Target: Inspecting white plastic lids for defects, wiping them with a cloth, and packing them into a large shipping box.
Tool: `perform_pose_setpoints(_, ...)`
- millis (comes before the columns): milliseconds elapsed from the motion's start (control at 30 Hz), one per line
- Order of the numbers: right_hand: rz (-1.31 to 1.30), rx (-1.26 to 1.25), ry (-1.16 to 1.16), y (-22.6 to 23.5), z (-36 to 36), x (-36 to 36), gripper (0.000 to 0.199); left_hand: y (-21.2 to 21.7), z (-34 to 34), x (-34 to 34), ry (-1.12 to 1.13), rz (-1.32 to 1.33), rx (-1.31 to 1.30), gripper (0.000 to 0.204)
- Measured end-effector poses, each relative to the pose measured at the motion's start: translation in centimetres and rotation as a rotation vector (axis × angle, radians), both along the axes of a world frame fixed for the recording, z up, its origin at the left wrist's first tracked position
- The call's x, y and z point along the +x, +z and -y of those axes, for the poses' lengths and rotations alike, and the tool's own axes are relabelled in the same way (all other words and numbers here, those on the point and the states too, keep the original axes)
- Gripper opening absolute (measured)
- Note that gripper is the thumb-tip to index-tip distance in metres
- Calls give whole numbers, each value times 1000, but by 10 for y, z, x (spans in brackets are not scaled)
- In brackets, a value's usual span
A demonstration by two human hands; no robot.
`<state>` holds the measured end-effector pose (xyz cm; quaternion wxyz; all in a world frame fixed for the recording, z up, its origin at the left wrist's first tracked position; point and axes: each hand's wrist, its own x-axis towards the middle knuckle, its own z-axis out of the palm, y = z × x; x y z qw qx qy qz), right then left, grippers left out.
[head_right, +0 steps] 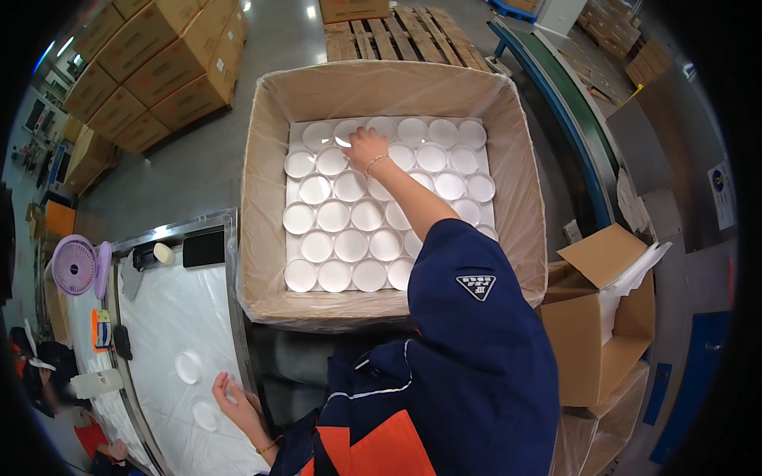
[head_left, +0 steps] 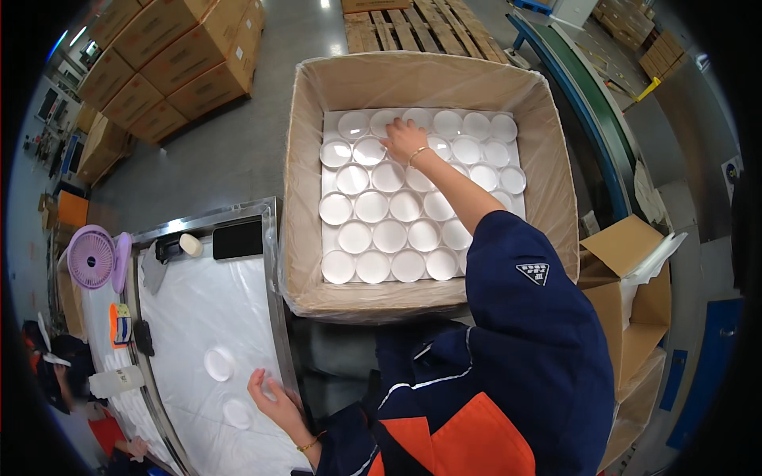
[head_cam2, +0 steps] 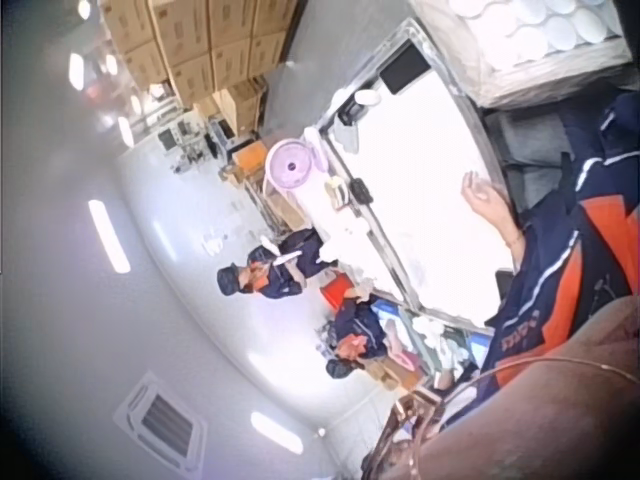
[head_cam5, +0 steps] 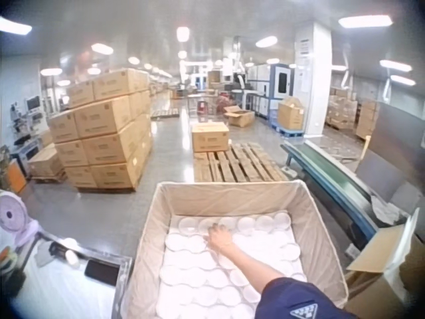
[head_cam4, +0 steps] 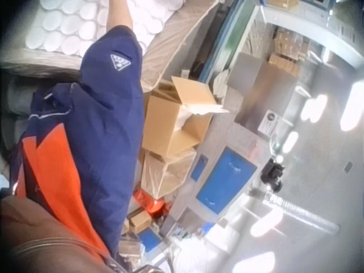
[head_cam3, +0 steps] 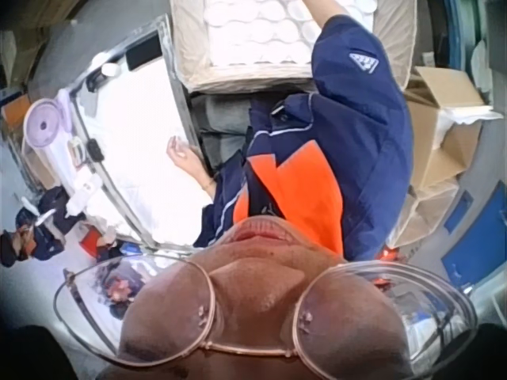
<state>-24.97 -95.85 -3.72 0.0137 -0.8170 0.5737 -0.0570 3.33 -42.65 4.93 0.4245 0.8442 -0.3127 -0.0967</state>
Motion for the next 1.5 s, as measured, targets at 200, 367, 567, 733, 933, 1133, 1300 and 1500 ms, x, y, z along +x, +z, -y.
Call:
perform_pose_setpoints(200,-15,19,-144,3,9,25,53,2,0,-3,27,-63,-35,24)
perform_pose_setpoints(367,11,45,-148,7,6,22,54,1,-1,-2,-6,-49,-64,25)
perform_pose_setpoints(567,-37,124,-46,12,-4,4,50,2,-2,-1,-16,-58,-60,26)
perform_pose_setpoints(733,122,95,48,4,0,-20,53,2,-3,-1,-23,-66,-65,26)
perform_pose_setpoints(933,69,-26,-68,-2,2,-30,60,1,-2,2,-40,-36,-45,24)
perform_pose_setpoints(1133,-29,-26,-62,7,-1,-36,59,1,-2,1,-50,-19,-49,25)
perform_pose_setpoints(1300,171,12,15,3,-12,-82,57,2,-1,0,-23,-35,-40,25)
perform_pose_setpoints(1500,235,-69,-651,2,-7,-189,68,3,0,-1,-110,34,-9,23)
